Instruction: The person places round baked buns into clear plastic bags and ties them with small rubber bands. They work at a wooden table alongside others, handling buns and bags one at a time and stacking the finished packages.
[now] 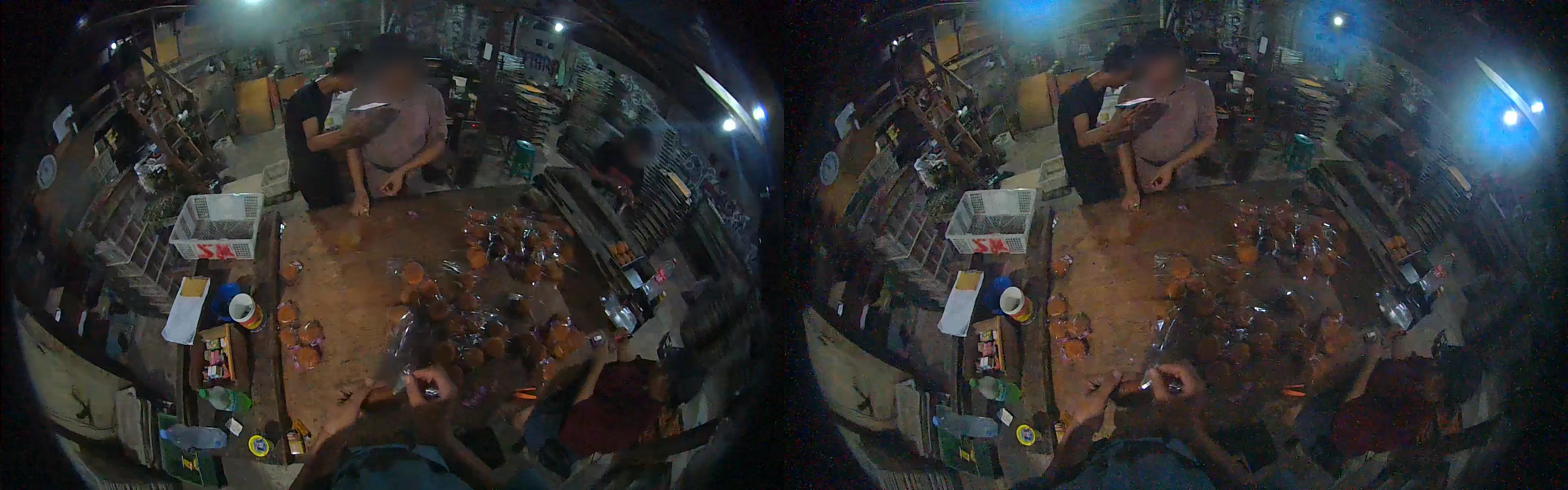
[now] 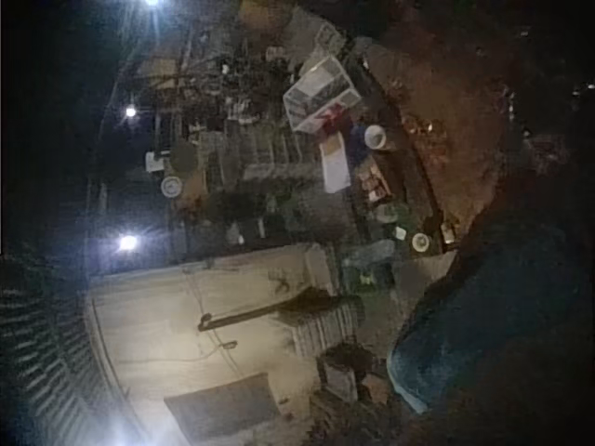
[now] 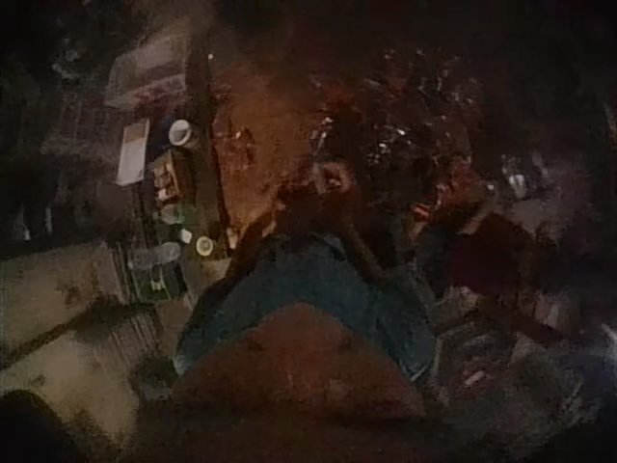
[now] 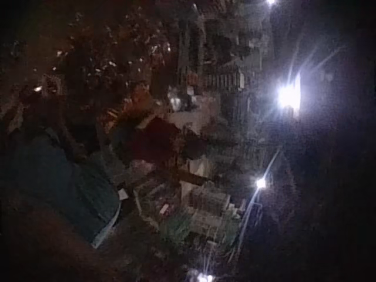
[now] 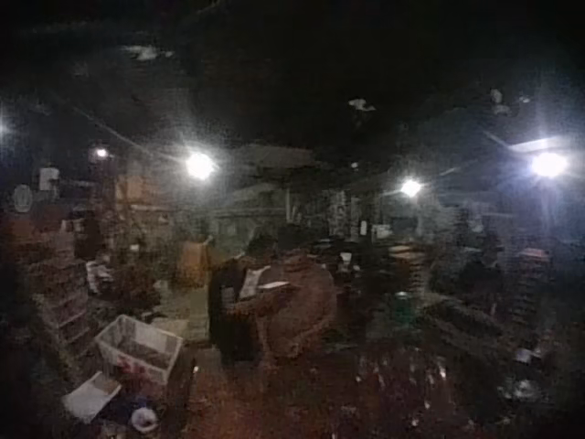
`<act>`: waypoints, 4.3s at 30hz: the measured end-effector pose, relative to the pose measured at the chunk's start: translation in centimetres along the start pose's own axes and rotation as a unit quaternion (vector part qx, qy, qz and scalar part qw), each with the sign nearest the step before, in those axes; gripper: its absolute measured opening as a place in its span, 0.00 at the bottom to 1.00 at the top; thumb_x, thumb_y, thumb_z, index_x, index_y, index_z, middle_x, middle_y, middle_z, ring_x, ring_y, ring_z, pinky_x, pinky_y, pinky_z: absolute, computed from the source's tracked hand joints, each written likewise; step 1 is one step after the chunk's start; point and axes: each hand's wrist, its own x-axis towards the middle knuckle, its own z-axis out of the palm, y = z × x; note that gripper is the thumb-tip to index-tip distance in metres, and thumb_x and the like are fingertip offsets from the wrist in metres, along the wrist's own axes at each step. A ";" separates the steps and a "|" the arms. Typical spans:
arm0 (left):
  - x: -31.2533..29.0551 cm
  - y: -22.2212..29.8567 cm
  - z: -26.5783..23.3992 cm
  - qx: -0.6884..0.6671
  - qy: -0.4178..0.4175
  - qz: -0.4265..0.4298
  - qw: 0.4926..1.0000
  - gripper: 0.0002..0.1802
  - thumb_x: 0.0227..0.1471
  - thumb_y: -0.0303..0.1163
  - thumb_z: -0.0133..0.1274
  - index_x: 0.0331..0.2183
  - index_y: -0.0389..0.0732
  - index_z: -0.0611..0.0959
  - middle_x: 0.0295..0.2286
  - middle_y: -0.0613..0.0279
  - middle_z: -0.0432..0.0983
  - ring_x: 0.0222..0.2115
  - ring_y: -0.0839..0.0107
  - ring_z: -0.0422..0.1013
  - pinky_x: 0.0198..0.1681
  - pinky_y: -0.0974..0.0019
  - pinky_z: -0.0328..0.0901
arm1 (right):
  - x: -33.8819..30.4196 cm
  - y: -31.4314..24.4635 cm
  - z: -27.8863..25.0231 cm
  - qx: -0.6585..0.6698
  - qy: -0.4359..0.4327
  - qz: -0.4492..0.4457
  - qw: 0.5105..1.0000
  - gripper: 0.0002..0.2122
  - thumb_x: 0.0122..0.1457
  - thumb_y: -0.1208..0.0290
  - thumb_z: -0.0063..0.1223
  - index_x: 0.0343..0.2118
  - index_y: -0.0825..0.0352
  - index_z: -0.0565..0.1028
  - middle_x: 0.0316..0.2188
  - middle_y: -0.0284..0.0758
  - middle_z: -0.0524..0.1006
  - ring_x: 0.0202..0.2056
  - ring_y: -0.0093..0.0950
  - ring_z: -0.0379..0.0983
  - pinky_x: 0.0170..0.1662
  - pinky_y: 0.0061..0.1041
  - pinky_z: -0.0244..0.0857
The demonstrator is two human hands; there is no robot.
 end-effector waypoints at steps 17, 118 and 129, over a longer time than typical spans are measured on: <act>1.6 -0.2 -1.4 0.064 -0.133 0.113 0.983 0.13 0.58 0.29 0.62 0.44 0.37 0.81 0.39 0.62 0.78 0.42 0.73 0.75 0.44 0.67 0.69 | -5.1 4.7 0.4 0.302 -0.177 0.291 0.890 0.13 0.56 0.72 0.67 0.44 0.64 0.79 0.37 0.27 0.79 0.40 0.22 0.74 0.47 0.26 0.70; 2.4 -4.2 -0.2 0.272 -0.081 0.253 0.925 0.21 0.55 0.37 0.62 0.49 0.41 0.84 0.45 0.55 0.82 0.42 0.64 0.79 0.45 0.62 0.74 | -3.6 3.9 0.1 0.144 -0.127 0.258 0.947 0.14 0.62 0.70 0.63 0.48 0.70 0.75 0.42 0.37 0.78 0.46 0.26 0.74 0.47 0.28 0.72; 1.9 -1.9 -0.4 0.222 -0.015 0.211 0.952 0.13 0.58 0.33 0.62 0.43 0.38 0.85 0.36 0.59 0.82 0.36 0.71 0.78 0.41 0.65 0.72 | -3.2 5.6 -1.1 0.098 -0.232 0.046 0.967 0.12 0.61 0.74 0.62 0.47 0.68 0.78 0.46 0.39 0.78 0.46 0.30 0.77 0.47 0.31 0.73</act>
